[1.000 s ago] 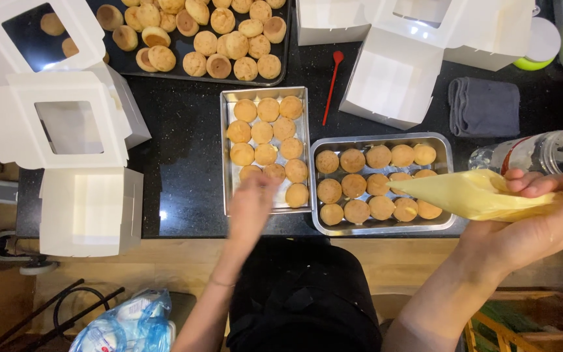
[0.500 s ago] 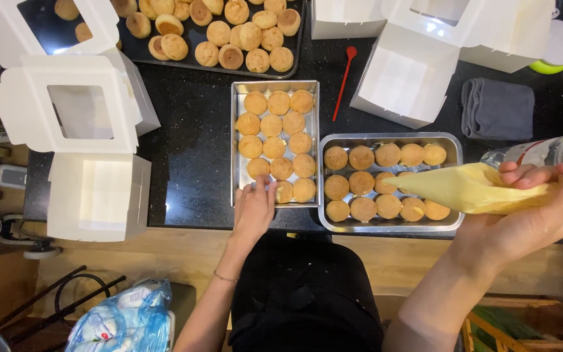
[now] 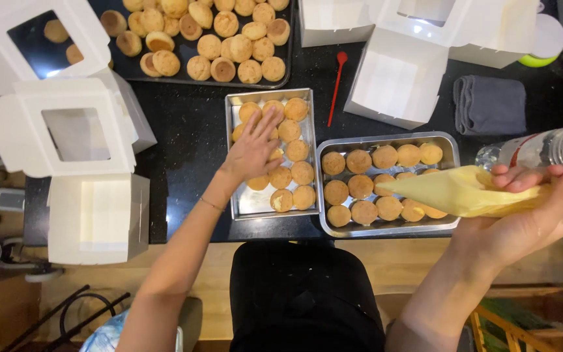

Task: The recorder is filling cream puffs with a piping bag at a bakery workstation.

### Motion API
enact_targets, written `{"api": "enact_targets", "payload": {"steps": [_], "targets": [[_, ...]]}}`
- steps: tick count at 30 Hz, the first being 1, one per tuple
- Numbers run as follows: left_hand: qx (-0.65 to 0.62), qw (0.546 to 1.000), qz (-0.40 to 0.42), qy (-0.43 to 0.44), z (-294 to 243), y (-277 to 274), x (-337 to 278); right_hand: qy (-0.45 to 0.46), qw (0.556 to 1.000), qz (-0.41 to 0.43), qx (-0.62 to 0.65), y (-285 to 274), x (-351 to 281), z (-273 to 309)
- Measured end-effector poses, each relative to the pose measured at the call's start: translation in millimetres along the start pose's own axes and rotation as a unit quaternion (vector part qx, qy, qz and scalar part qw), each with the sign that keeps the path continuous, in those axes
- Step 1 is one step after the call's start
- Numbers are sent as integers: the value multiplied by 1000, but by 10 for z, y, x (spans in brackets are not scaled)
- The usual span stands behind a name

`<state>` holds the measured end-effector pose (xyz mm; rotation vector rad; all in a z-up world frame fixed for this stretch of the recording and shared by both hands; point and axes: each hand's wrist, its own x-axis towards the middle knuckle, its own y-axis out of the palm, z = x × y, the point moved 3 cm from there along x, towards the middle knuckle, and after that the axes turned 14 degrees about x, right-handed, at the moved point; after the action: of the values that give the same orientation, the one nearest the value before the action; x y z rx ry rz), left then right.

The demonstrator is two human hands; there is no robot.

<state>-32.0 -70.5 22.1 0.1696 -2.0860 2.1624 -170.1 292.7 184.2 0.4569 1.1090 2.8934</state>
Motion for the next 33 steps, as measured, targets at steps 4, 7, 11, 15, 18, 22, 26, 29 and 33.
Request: {"api": "enact_targets", "payload": {"steps": [4, 7, 11, 15, 18, 22, 26, 29, 33], "targets": [[-40, 997, 28, 55, 79, 91, 75, -10, 1000, -10, 8, -60, 0, 67], [-54, 994, 73, 65, 89, 105, 138, -25, 999, -33, 6, -120, -8, 112], [-68, 987, 133, 55, 108, 135, 152, -47, 998, -37, -6, -237, -5, 155], [-117, 988, 77, 70, 137, 246, 90, -46, 996, -67, 21, -477, -19, 129], [-164, 982, 67, 65, 169, 216, 96, -52, 994, -89, 20, -505, -75, 118], [-218, 970, 88, 66, 233, 234, 115, -68, 994, -86, -13, -367, -155, 108], [-281, 956, 81, 35, 379, 563, 76, -82, 990, -115, -27, -452, -222, 147], [-482, 873, 78, -7, 369, 501, 197, -67, 990, -121, 18, -1058, -185, 309], [-781, 623, -3, -44, -148, -654, 697, -113, 973, -169, 105, -1504, 19, 737]]}}
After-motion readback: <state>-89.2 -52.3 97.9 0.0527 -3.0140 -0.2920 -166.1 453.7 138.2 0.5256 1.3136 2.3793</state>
